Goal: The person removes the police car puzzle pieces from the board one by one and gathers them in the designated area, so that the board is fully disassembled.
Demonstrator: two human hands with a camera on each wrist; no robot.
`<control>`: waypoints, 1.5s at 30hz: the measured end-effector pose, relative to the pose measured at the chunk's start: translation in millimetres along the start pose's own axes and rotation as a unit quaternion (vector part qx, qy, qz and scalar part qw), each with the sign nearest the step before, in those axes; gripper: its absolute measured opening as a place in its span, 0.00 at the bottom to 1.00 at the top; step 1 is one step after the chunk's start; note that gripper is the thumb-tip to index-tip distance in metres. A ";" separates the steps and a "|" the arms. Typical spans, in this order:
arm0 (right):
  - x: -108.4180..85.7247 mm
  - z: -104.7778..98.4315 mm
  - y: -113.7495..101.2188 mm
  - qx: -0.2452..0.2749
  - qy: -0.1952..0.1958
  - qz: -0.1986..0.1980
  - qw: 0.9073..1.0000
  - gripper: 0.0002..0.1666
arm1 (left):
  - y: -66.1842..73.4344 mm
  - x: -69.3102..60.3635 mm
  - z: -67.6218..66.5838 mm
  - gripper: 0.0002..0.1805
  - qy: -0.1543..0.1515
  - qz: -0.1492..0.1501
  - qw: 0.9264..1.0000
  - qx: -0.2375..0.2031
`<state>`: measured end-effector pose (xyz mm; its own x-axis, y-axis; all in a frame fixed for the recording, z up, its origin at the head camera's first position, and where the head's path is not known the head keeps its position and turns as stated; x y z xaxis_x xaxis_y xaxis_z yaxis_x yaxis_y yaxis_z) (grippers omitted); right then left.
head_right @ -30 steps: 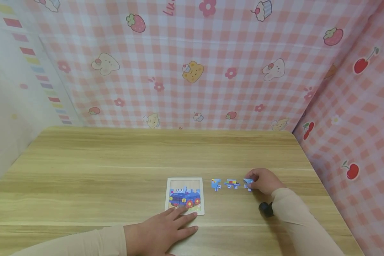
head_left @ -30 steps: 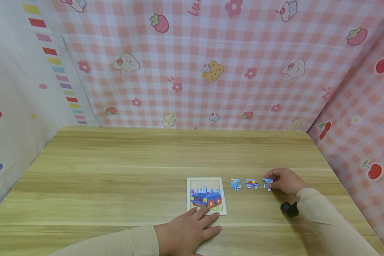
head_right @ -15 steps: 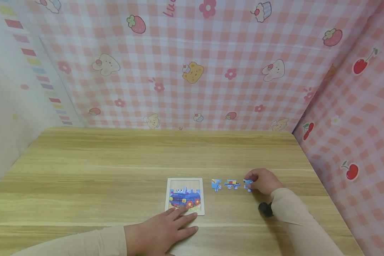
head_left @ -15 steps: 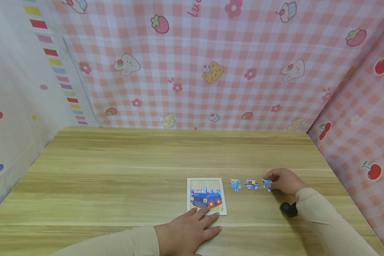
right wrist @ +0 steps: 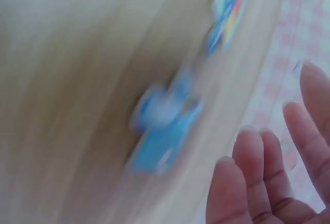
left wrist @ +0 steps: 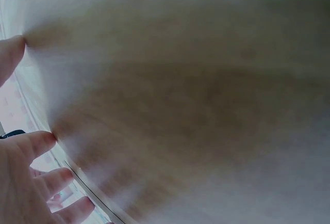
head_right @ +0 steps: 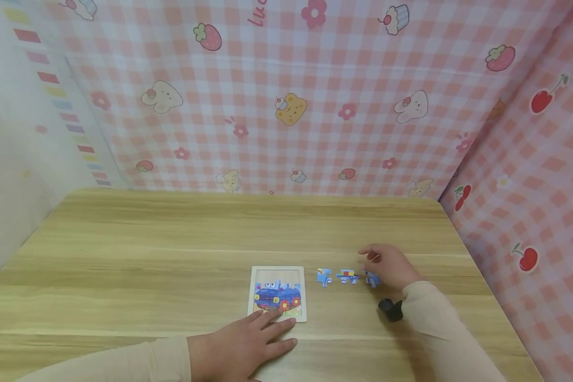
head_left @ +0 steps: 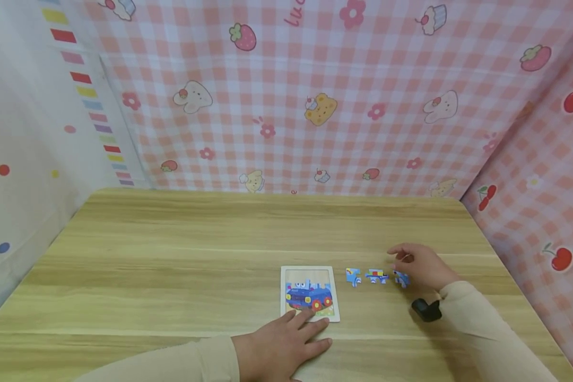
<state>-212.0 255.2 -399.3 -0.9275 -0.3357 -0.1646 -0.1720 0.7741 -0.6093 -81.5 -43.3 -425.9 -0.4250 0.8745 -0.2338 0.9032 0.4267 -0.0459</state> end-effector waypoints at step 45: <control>41.7 100.0 -128.2 0.024 -0.127 -0.067 0.989 0.12 | 0.7 1.6 1.4 0.41 0.020 -0.002 0.999 0.041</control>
<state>-195.4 88.3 -405.6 -0.7829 -0.5627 -0.2653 -0.2665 0.6887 -0.6742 -81.5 -41.9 -427.6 -0.4299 0.8816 -0.1948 0.9023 0.4118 -0.1274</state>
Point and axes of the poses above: each hand's wrist, its own x-axis towards the middle knuckle, its own z-axis out of the palm, y = z × x, the point moved 3 cm from there along x, towards the middle knuckle, and after that the axes turned 4 degrees about -y, right-handed, at the moved point
